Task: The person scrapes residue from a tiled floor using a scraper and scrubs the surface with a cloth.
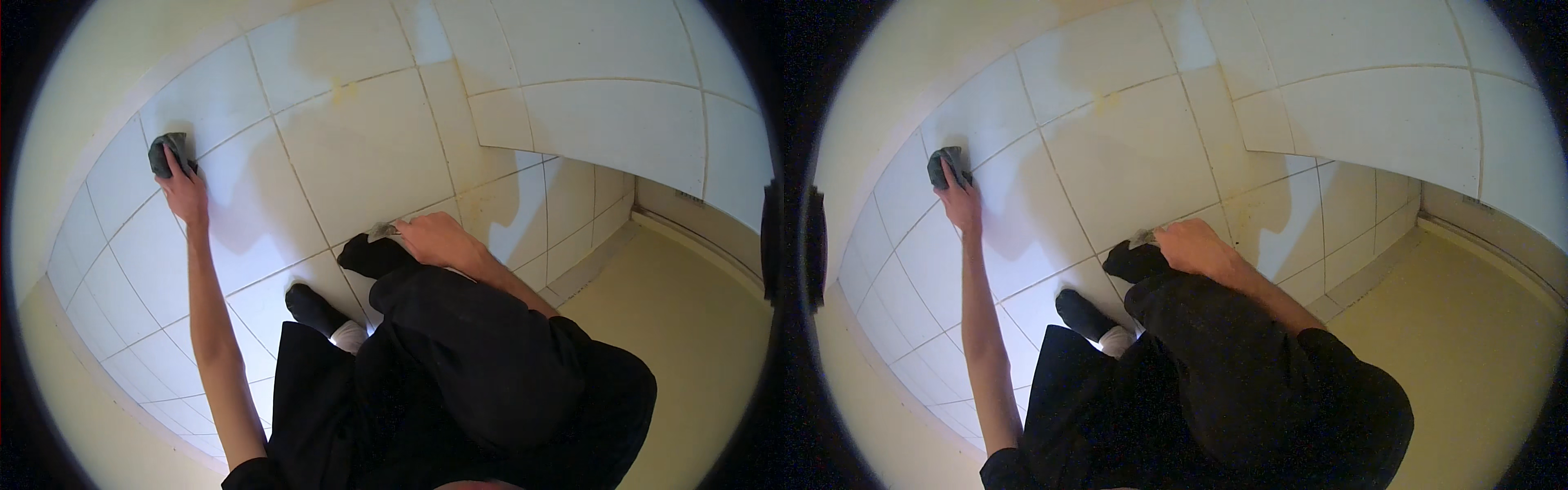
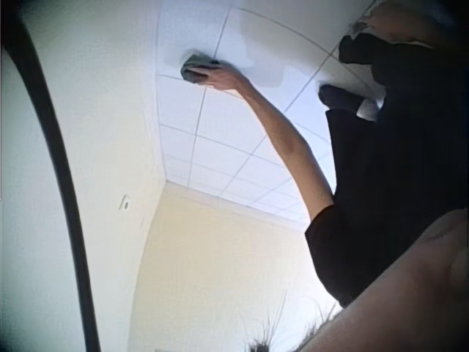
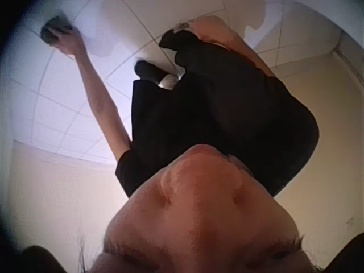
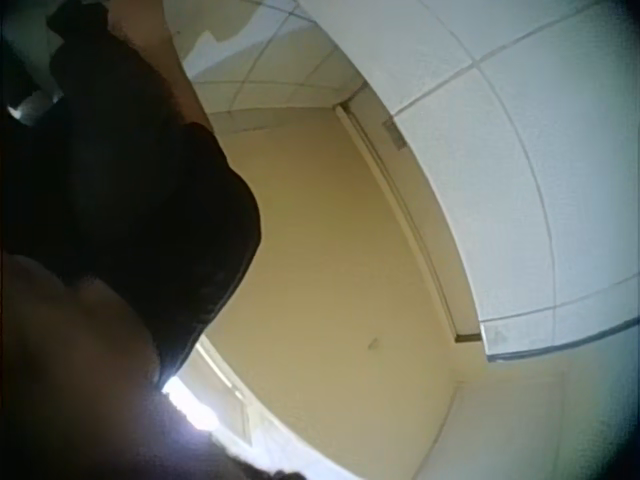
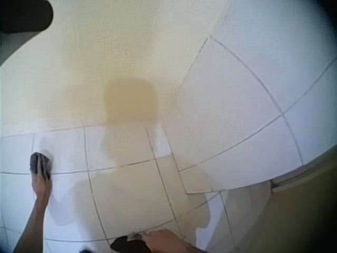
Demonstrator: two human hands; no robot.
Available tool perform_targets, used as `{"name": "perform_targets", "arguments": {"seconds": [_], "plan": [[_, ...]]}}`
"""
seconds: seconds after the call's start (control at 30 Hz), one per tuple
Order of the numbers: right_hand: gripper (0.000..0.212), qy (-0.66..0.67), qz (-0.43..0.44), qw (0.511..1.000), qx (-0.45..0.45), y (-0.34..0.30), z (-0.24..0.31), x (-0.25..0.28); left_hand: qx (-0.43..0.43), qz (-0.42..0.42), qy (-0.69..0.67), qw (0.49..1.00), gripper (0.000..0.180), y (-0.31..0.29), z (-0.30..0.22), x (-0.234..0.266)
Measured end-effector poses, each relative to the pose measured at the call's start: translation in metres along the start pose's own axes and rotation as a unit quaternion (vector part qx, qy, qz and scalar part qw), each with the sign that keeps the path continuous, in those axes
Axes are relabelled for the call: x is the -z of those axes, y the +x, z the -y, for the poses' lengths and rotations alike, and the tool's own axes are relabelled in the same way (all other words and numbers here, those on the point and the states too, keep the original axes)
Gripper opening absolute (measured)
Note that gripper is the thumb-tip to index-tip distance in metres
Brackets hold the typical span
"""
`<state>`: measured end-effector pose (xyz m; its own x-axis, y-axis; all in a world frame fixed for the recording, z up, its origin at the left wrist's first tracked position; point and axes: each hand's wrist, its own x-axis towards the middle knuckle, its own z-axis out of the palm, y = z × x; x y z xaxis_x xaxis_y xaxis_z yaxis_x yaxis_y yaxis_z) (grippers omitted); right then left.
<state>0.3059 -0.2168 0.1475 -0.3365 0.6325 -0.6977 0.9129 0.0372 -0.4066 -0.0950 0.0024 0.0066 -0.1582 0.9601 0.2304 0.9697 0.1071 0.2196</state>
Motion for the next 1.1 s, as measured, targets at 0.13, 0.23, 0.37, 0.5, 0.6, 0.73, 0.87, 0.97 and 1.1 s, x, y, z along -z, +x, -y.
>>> {"name": "perform_targets", "arguments": {"seconds": [0.13,0.23,0.37,0.5,0.6,0.73,0.87,0.97,1.1], "plan": [[0.026,-0.003,-0.026,0.999,0.022,0.013,-0.005,-0.018,-0.048,-0.048,-0.056,0.996,0.077,-0.019,0.001,-0.001],[0.032,0.006,-0.156,0.987,0.048,0.030,-0.005,-0.023,-0.021,-0.028,-0.056,0.998,0.078,-0.017,0.007,-0.001],[0.040,-0.015,-0.256,0.964,-0.071,0.086,-0.026,0.004,-0.044,-0.049,-0.069,0.995,0.078,-0.016,0.008,0.000],[0.049,-0.095,-0.290,0.946,-0.111,0.107,-0.021,0.015,-0.008,-0.016,-0.075,0.997,0.077,-0.015,0.006,0.001],[0.054,-0.195,-0.169,0.961,-0.095,0.109,0.020,-0.007,-0.015,-0.030,-0.066,0.997,0.074,-0.022,0.015,0.000],[0.054,-0.188,-0.262,0.945,-0.054,0.132,0.019,0.003,-0.007,-0.027,-0.085,0.996,0.072,-0.020,0.010,0.001],[0.055,-0.230,-0.252,0.932,-0.121,0.124,0.034,-0.008,-0.004,-0.026,-0.097,0.995,0.072,-0.020,0.010,0.001],[0.055,-0.197,-0.233,0.944,-0.124,0.129,0.027,-0.002,-0.010,-0.028,-0.093,0.995,0.073,-0.020,0.012,0.003],[0.054,-0.169,-0.280,0.930,-0.167,0.127,0.019,-0.008,0.015,0.019,-0.097,0.995,0.078,-0.017,0.007,0.006]]}}
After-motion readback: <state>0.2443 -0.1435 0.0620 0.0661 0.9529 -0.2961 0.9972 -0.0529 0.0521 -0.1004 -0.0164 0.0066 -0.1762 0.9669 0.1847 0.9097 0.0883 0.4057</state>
